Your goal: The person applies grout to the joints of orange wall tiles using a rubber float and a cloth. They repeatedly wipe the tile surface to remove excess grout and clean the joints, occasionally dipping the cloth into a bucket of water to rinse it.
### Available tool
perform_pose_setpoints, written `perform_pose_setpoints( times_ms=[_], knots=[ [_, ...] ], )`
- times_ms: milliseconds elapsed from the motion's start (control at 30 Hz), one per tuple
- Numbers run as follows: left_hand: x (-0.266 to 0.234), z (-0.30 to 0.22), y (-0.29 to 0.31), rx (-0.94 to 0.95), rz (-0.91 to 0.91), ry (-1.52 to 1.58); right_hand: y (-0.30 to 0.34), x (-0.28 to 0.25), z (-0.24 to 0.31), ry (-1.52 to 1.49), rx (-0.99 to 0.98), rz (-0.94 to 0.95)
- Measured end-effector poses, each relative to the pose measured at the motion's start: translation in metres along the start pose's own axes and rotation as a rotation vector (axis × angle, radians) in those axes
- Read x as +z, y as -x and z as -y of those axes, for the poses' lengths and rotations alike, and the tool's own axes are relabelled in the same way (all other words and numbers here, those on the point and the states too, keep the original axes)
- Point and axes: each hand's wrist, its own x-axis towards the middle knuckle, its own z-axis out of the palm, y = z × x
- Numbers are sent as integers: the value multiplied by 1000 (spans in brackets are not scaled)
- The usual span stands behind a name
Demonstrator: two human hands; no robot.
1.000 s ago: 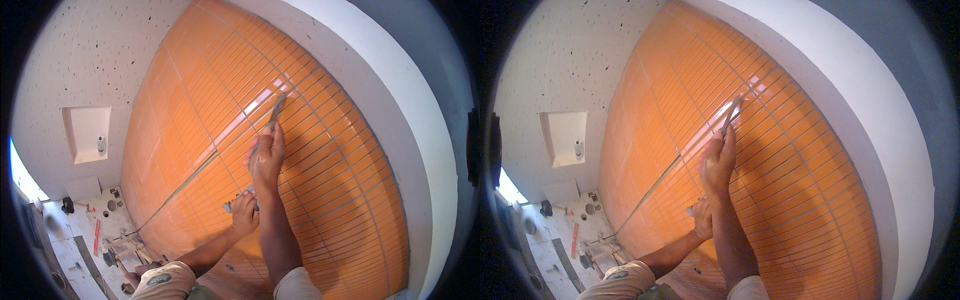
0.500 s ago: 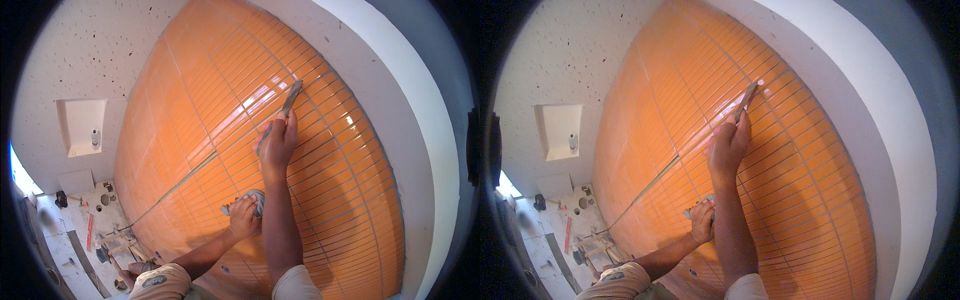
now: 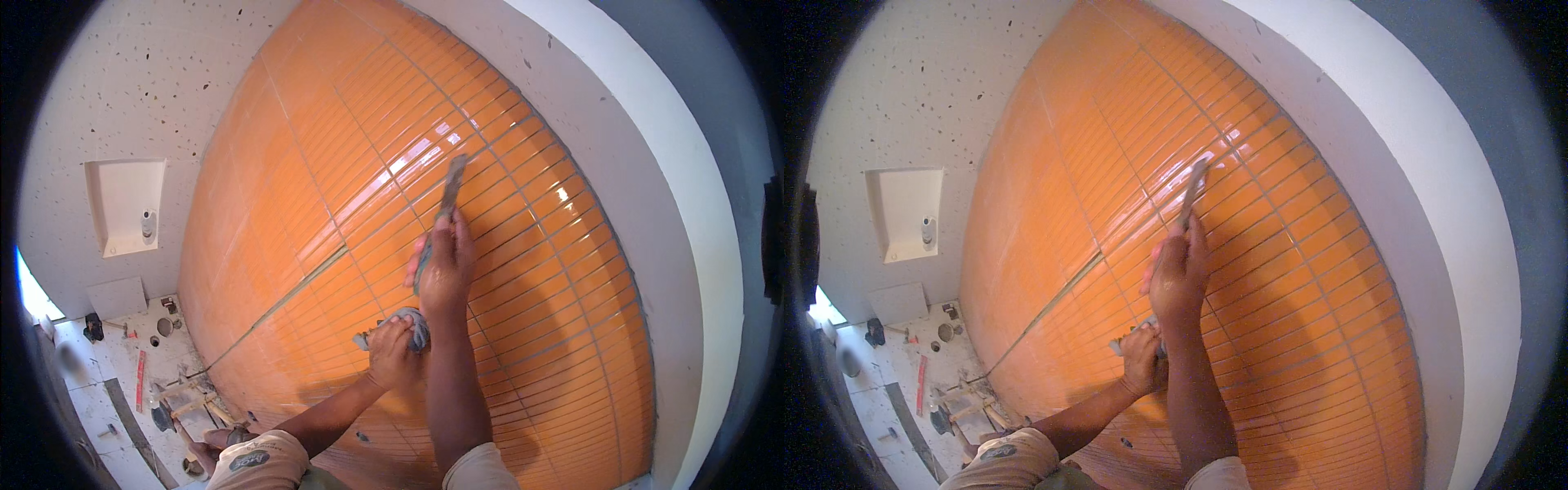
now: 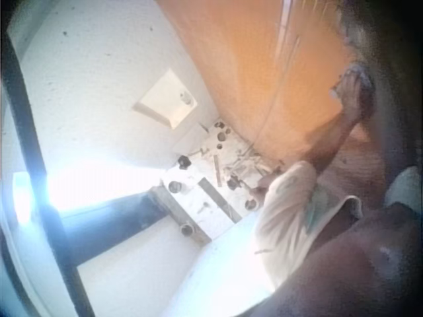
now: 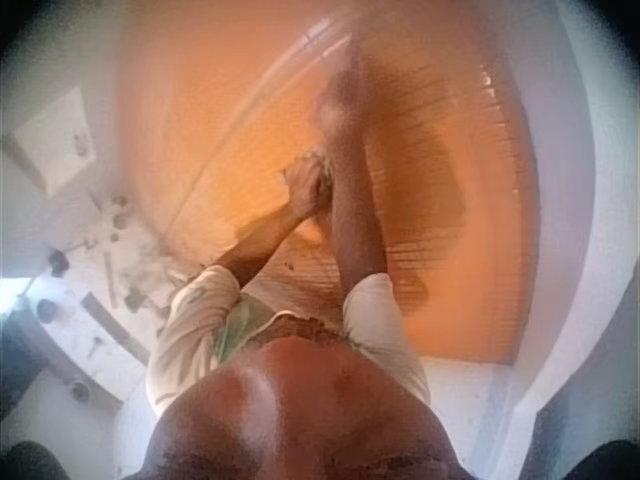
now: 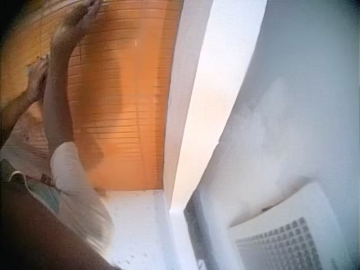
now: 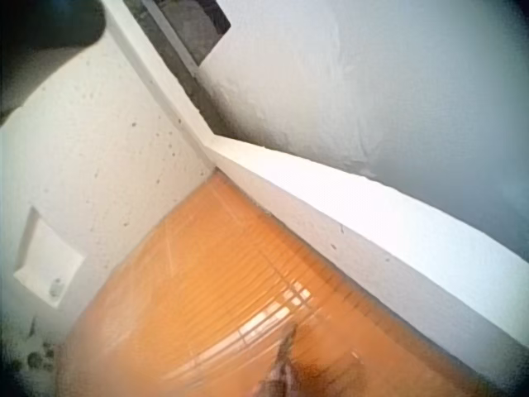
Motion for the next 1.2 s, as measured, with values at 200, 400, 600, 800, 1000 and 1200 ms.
perform_pose_setpoints(
  times_ms=[200,400,600,800,1000,1200],
  knots=[
    [-1,7,-1,95,-38,7,-33,5,20,-9,-119,0],
    [-4,7,-1,85,-7,28,-51,12,12,-21,-124,-10],
    [-4,6,3,66,-37,26,-57,27,13,-1,-92,-65],
    [-5,7,4,67,-65,31,-56,48,19,11,-56,-150],
    [1,17,10,-34,107,75,-21,34,-14,1,100,45],
    [0,6,0,49,-5,37,-21,13,3,33,-26,-31]
  ],
)
